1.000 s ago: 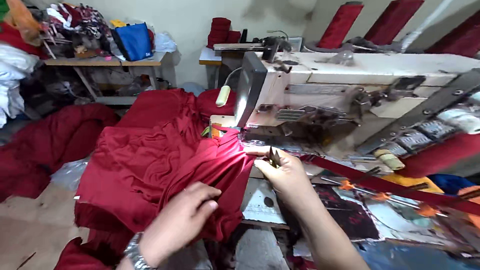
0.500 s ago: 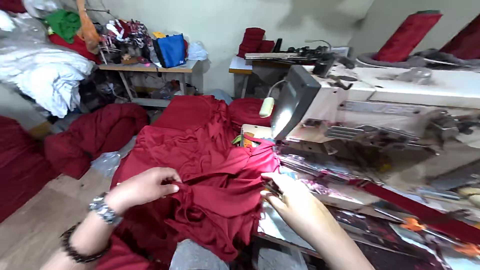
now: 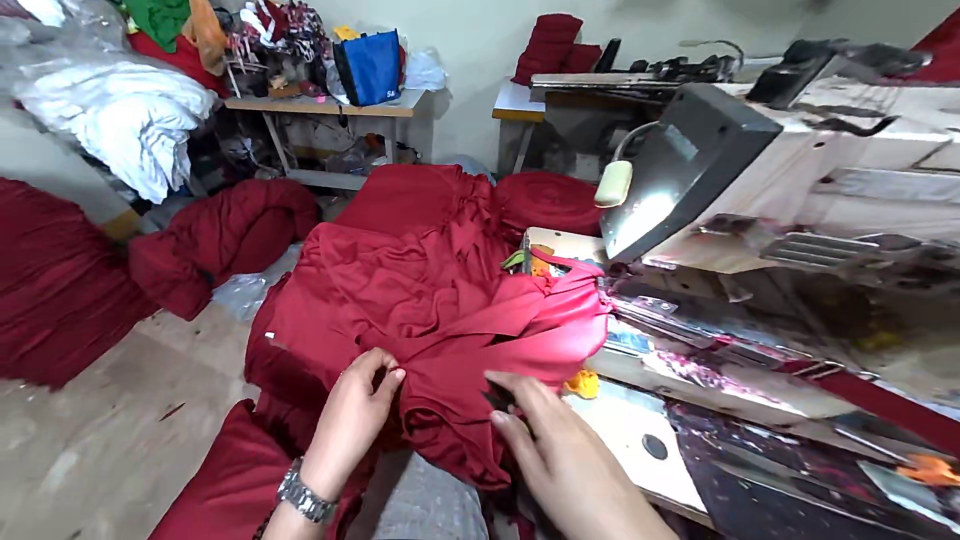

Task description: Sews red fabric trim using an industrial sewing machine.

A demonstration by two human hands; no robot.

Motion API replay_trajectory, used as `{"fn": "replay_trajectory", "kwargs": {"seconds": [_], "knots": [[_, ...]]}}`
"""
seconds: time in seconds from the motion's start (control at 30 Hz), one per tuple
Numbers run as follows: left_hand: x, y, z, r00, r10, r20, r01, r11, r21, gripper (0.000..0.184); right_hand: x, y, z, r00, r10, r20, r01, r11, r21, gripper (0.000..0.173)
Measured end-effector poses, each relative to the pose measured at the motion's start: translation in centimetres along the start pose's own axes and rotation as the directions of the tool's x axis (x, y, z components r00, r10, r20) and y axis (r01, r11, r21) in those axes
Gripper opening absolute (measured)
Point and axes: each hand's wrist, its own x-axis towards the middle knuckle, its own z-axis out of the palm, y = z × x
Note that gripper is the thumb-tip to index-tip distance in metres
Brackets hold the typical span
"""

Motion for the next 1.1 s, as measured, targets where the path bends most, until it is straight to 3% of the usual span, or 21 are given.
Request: {"fn": "replay_trajectory", "kwargs": {"seconds": [0.13,0.33,0.53,0.63,0.7,0.77,0.83,0.93,1.03,1.1], "knots": [[-1.3,-1.2,-2.0,0.997,0.059,-0.04,-0.065,0.981,-0.184,0.015,0.4,-2.0,3.3,0.99,-0.131,-0.046,0.127,0.988,-0.088,0.032],[-3.2,-0.3,-3.1,0.979,0.099,-0.178,-0.142,0.958,-0.249,0.014,2.1,-4.7,7.4,0.94,-0.292,-0.178,0.218,0.913,-0.344,0.02],[-4.5,0.6,-3.2,0.973,0.162,-0.167,-0.198,0.953,-0.23,0.017,3.0,-6.0,8.0,0.929,-0.327,-0.17,0.262,0.91,-0.321,0.013],[-5.1,1.3,-4.0,0.962,0.273,0.016,-0.261,0.936,-0.235,0.02,2.4,-5.7,6.9,0.938,-0.292,-0.184,0.243,0.938,-0.249,0.013],[-4.7,1.5,-4.6,0.88,0.446,0.166,-0.402,0.883,-0.241,0.03,1.5,-4.7,5.2,0.953,-0.215,-0.212,0.173,0.964,-0.201,0.015],[-3.3,1.6,-4.2,0.84,0.519,0.157,-0.505,0.854,-0.126,0.033,0.5,-2.9,2.9,0.966,-0.1,-0.24,0.07,0.989,-0.13,0.026],[-1.1,1.1,-3.4,0.846,0.492,0.206,-0.518,0.85,0.1,0.034,-1.0,-0.6,0.6,0.963,-0.017,-0.269,-0.012,0.994,-0.107,0.035],[2.7,-0.8,-3.8,0.85,0.352,0.392,-0.484,0.815,0.318,0.031,-3.0,1.8,-2.0,0.984,0.02,-0.177,-0.044,0.99,-0.134,0.019],[5.4,-0.7,-7.1,0.812,0.177,0.557,-0.435,0.819,0.373,0.029,-4.0,1.7,-2.7,0.998,0.042,0.043,-0.036,0.988,-0.148,0.014],[6.0,0.0,-9.7,0.794,0.177,0.582,-0.426,0.845,0.324,0.028,-3.8,2.1,-1.4,0.993,0.013,0.119,0.007,0.985,-0.171,0.013]]}}
